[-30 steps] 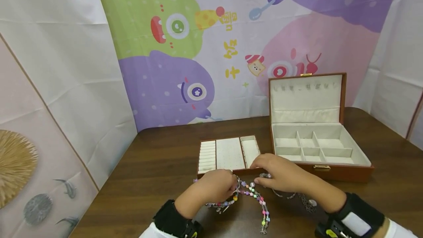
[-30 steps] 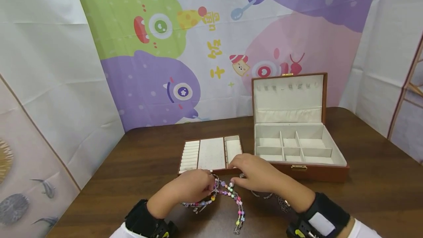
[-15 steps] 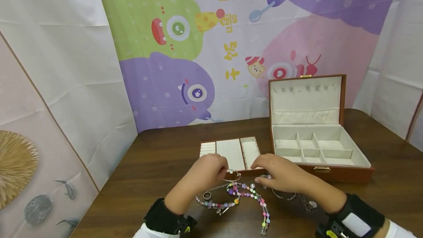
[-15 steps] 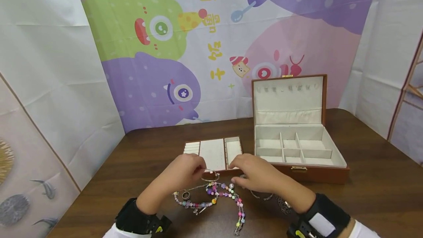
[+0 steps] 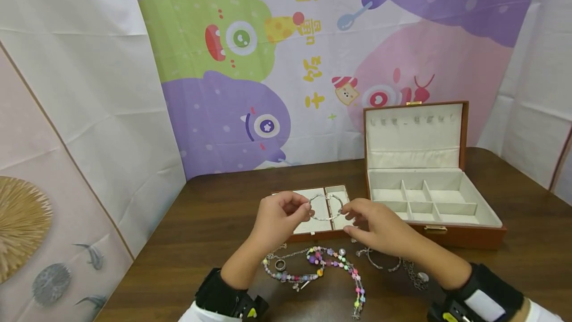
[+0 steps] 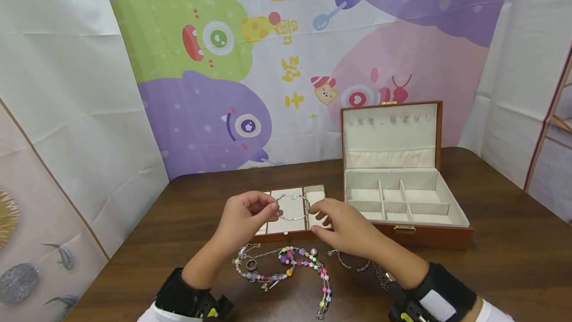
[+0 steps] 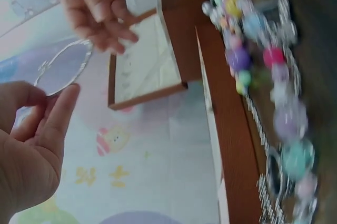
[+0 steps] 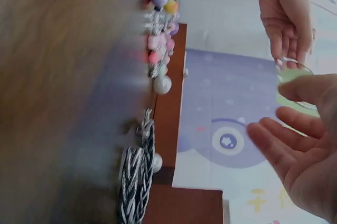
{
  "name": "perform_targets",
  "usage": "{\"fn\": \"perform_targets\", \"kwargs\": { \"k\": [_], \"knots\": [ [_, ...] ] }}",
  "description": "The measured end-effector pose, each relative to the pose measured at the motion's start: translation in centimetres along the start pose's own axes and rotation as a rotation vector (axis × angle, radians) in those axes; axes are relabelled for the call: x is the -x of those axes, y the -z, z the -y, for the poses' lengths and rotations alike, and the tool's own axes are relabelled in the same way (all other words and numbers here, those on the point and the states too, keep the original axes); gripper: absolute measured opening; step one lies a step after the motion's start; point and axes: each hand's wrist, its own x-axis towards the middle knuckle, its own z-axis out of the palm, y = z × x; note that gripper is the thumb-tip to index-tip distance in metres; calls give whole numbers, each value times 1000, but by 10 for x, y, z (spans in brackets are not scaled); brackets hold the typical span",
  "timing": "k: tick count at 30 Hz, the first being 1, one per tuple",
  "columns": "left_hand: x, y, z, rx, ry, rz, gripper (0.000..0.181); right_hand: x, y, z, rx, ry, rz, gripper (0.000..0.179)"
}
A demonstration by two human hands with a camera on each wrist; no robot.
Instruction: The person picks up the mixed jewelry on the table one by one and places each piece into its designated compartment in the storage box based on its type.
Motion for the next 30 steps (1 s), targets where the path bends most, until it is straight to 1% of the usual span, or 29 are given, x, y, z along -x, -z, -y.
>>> {"fn": "perform_targets", "kwargs": {
  "k": [1,3,5,6,8,9,11,14,18,20,23,26,28,30],
  "knots": [
    [0,-1,-1,84,32,-11,5,-1,0,2,-70,-28,-24,23],
    [0,-4,-3,244,99,-30,9,-1,2,6,-250,-91,-65,23],
    [-1,-7,-5,366,157,-43,12,-2,4,11,-432,-154,-108,24],
    [-1,-8,-5,408,179,-49,14,-2,5,13,-511,-178,-129,25],
    [-1,-11,-7,486,219,-57,16,-2,8,17,-636,-216,-164,25],
    [-1,-12,-8,520,232,-59,17,-2,10,18,-683,-230,-183,24],
    [-1,-15,-9,567,249,-60,19,-3,11,20,-744,-239,-223,20],
    [0,-18,-11,608,270,-68,20,-4,12,20,-801,-236,-265,12],
    [0,-23,-12,607,285,-76,20,-4,13,19,-836,-251,-295,10],
    [1,-25,-12,608,299,-69,20,-4,13,18,-848,-279,-311,10],
    [3,-32,-14,637,331,-58,20,-2,17,17,-825,-317,-328,11],
    [4,-39,-18,666,369,-51,19,-3,24,14,-778,-318,-331,12],
    [2,-43,-22,666,387,-44,19,-5,31,11,-754,-306,-332,11],
    [-3,-45,-25,651,389,-31,19,-9,40,7,-748,-303,-344,9]
  ]
}}
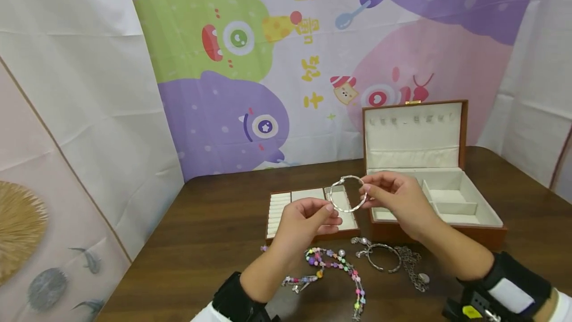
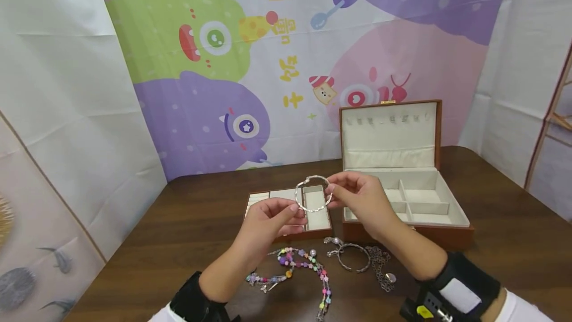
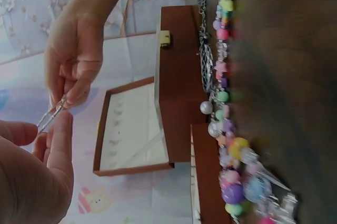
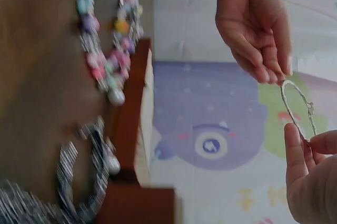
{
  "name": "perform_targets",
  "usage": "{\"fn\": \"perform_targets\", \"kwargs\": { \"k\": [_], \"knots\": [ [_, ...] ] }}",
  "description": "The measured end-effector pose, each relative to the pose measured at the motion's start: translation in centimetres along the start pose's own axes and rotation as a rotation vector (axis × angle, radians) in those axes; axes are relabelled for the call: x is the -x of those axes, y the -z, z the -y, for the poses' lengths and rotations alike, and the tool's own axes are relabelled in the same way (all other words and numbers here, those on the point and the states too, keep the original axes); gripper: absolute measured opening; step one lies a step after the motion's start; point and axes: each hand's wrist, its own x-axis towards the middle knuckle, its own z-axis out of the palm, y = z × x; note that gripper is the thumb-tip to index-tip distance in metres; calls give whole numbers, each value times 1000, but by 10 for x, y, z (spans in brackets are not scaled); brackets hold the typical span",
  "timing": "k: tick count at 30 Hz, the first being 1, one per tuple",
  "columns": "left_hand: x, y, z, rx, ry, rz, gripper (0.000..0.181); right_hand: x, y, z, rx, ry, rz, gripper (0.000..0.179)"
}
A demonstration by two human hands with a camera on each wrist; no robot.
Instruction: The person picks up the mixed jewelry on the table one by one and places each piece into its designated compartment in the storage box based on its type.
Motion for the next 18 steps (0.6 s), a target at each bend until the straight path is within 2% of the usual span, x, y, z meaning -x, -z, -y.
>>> {"fn": "perform_targets", "kwargs": {
  "k": [5,11,16,18],
  "knots": [
    [-22,-13,-2,-68,43,18,21,-19,26,14,19,-37,-54,9],
    [-62,-31,4,-200,163,53,24,-46,64,15,130,-144,-92,9],
    [-89,-45,14,-217,267,21,30,-67,87,5,264,-244,-93,35],
    [-96,-50,20,-222,305,12,35,-75,95,0,301,-313,-78,40]
  ]
}}
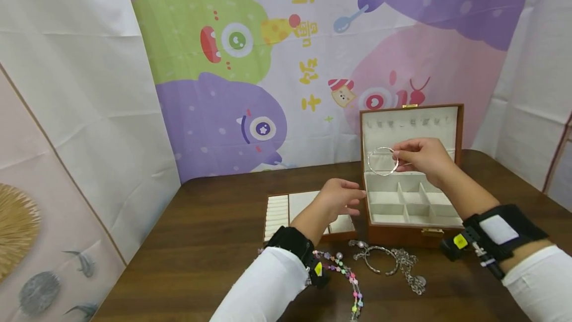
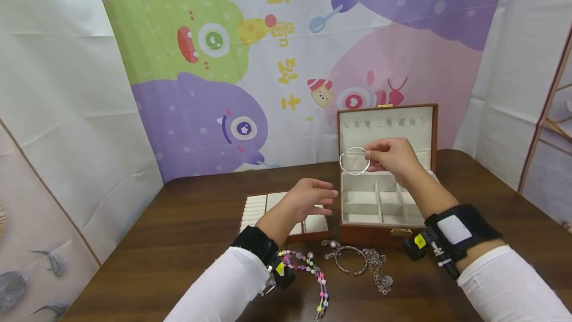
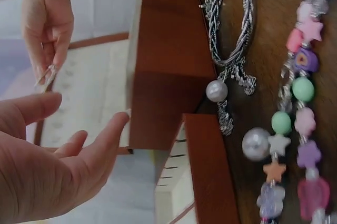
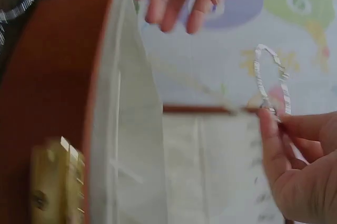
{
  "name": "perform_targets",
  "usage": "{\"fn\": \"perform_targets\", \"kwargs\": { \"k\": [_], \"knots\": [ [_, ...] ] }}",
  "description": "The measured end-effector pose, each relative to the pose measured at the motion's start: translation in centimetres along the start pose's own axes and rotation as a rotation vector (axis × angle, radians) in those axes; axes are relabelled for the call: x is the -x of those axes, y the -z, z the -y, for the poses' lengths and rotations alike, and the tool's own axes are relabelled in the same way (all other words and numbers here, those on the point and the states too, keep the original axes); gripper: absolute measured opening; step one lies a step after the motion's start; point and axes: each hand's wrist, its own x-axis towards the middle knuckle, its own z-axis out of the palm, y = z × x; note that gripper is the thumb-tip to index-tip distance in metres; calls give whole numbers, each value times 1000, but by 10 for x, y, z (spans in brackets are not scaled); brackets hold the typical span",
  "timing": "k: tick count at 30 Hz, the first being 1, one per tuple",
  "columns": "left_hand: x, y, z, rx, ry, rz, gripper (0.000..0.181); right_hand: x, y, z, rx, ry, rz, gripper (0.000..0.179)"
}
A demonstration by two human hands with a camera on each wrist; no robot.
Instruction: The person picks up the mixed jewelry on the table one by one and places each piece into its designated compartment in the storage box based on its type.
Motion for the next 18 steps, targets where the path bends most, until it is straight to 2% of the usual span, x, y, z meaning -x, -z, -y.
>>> {"fn": "perform_targets", "kwargs": {
  "k": [5,9,13,16,18],
  "knots": [
    [-11,-15,7,-51,64,-8,37,-22,17,-12,59,-203,109,36],
    [-14,-26,11,-71,81,-42,31,-34,25,-22,71,-348,227,25],
    [-17,-30,12,-114,85,-79,17,-42,29,-33,78,-473,329,11],
    [-19,-30,14,-166,91,-67,7,-43,26,-40,77,-518,323,11],
    [-21,-29,15,-189,97,-53,8,-43,21,-42,88,-522,312,14]
  ]
}}
